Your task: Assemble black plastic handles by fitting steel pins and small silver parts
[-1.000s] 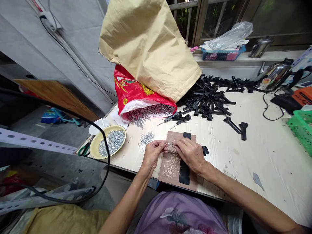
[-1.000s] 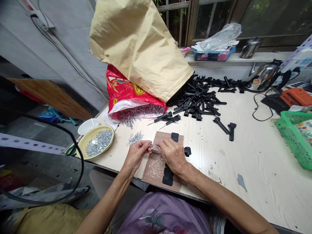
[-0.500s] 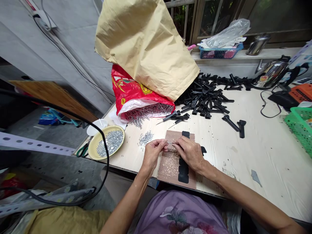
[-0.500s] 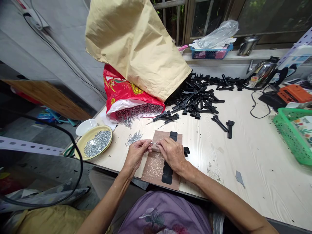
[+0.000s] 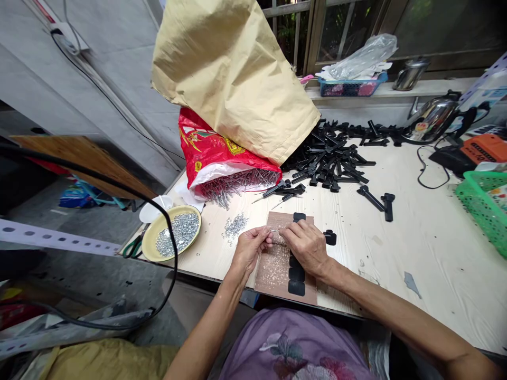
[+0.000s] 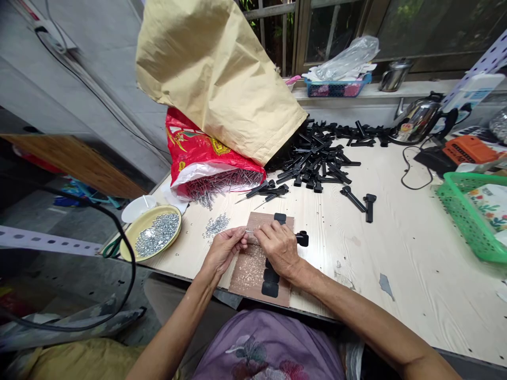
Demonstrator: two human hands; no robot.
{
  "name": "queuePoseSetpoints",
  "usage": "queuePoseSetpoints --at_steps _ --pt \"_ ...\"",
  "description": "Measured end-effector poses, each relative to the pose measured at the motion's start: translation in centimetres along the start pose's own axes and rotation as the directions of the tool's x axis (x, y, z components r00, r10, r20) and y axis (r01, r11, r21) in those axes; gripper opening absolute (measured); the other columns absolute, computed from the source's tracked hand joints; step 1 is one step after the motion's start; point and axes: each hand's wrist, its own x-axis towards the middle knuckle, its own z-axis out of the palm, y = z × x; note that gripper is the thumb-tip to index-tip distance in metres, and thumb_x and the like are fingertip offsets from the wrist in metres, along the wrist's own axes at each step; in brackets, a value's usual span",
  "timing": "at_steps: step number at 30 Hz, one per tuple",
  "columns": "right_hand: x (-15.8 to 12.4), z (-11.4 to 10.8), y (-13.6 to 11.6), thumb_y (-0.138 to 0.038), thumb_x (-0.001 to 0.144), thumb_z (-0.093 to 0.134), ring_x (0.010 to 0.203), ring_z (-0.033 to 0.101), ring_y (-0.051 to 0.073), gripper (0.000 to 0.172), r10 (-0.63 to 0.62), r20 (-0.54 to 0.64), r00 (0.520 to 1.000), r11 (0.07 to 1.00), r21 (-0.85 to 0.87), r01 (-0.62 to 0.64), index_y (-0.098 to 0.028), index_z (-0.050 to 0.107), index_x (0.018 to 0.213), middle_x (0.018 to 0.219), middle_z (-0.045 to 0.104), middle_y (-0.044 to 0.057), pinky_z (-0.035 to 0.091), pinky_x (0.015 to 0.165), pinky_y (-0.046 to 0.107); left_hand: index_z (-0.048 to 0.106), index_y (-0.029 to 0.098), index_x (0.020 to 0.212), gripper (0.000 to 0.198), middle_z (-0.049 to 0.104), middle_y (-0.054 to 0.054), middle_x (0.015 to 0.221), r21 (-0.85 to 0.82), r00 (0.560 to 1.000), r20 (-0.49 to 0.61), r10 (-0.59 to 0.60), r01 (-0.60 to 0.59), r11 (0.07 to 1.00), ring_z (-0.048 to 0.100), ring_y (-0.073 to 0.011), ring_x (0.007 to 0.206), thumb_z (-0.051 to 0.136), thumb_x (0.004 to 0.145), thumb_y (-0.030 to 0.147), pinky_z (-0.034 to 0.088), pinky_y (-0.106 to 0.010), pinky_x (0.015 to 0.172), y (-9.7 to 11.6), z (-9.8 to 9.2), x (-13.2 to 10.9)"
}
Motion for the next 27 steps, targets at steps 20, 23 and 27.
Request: queuePoseSetpoints --at_steps 20,23,27 --pt "-0.4 -0.2 0.3 -0.02 0.093 0.047 0.078 0.046 0.018 0.018 0.031 0.039 0.999 1.0 -0.001 -0.031 -0.021 0.062 0.085 0.083 0.063 0.004 0.029 0.067 0.032 0.065 0.009 0.065 0.033 0.06 -0.001 0.056 0.075 0.999 0.025 -0.037 0.035 0.997 0.048 -0.0056 0.044 0.079 0.061 0.039 0.041 -0.018 0.045 -0.5 0.1 0.3" --pt "-0.3 -0.1 0.4 -0.02 0.093 0.047 0.078 0.046 0.018 0.016 0.029 0.04 0.999 1.0 0.005 -0.029 -0.022 0.063 0.087 0.081 0.062 0.004 0.029 0.066 0.032 0.064 0.009 0.067 0.034 0.06 -0.001 0.057 0.048 0.998 0.03 -0.062 0.061 0.997 0.049 -0.0051 0.044 0.08 0.059 0.039 0.041 -0.017 0.045 -0.4 -0.1 0.4" --pt "-0.2 0.1 0.5 -0.022 0.093 0.048 0.075 0.048 0.017 0.017 0.066 0.034 0.997 0.996 0.06 -0.068 -0.021 0.063 0.085 0.077 0.061 0.003 0.029 0.065 0.03 0.064 0.009 0.069 0.035 0.059 0.001 0.057 -0.018 0.99 0.083 -0.116 0.117 0.993 0.048 -0.0042 0.044 0.081 0.059 0.038 0.041 -0.017 0.045 -0.6 -0.6 0.7"
